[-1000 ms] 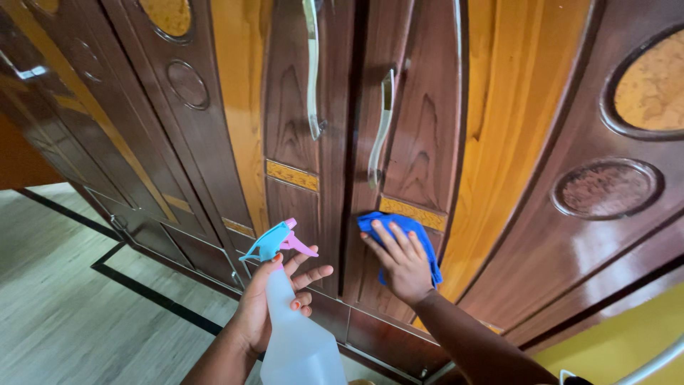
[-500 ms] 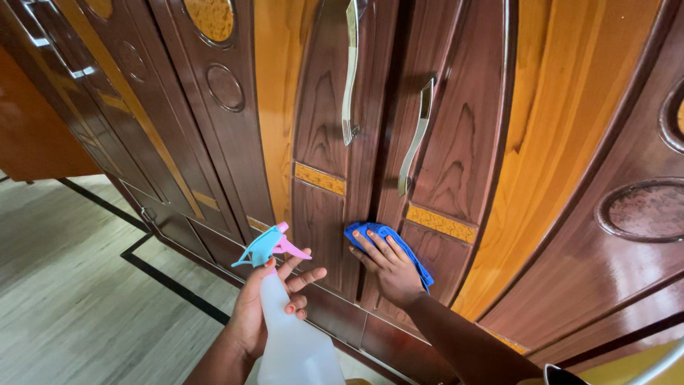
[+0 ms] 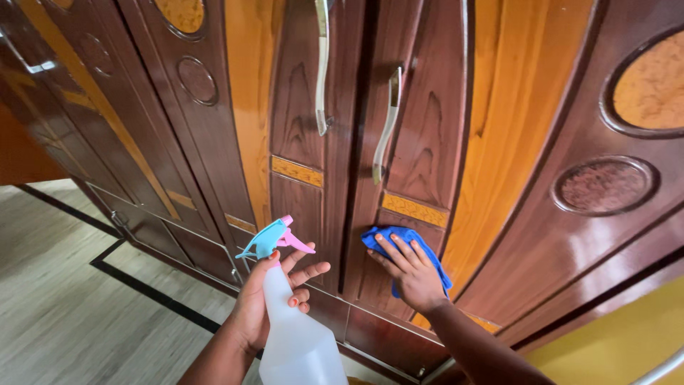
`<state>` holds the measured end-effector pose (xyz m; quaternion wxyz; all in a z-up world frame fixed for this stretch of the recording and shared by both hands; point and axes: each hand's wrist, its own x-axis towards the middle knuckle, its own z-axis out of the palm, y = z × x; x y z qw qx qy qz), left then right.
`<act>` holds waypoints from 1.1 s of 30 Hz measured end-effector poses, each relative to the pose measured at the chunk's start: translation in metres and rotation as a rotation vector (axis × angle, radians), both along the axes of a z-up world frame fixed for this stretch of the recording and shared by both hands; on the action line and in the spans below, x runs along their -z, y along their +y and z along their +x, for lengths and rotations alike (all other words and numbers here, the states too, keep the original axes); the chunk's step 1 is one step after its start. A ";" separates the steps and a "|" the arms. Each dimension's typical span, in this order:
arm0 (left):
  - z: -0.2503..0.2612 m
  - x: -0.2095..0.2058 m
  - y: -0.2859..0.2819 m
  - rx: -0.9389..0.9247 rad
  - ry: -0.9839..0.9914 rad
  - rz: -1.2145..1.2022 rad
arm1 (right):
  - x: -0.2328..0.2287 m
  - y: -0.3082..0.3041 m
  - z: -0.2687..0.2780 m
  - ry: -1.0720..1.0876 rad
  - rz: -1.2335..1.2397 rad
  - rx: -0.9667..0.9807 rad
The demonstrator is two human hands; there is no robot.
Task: The person sprays a cleaning solution from a bottle onto a wooden wardrobe and wipes it with a blue cloth. They then move to a wooden chair, spray the seat, and wipe it clean.
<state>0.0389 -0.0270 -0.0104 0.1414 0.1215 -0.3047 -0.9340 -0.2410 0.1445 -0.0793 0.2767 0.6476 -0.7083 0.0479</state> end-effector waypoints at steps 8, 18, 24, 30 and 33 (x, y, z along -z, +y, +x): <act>-0.016 -0.003 0.022 0.051 -0.017 -0.015 | 0.015 0.075 -0.027 0.004 -0.159 0.160; -0.039 0.000 0.044 0.138 -0.005 0.022 | 0.044 0.152 -0.058 0.023 -0.307 0.339; -0.048 0.003 0.052 0.154 -0.004 0.005 | 0.059 0.188 -0.065 0.002 -0.355 0.406; -0.050 0.002 0.053 0.163 0.003 -0.003 | 0.073 0.204 -0.071 -0.011 -0.356 0.411; -0.050 0.001 0.050 0.150 -0.007 -0.015 | 0.076 0.200 -0.071 -0.021 -0.389 0.392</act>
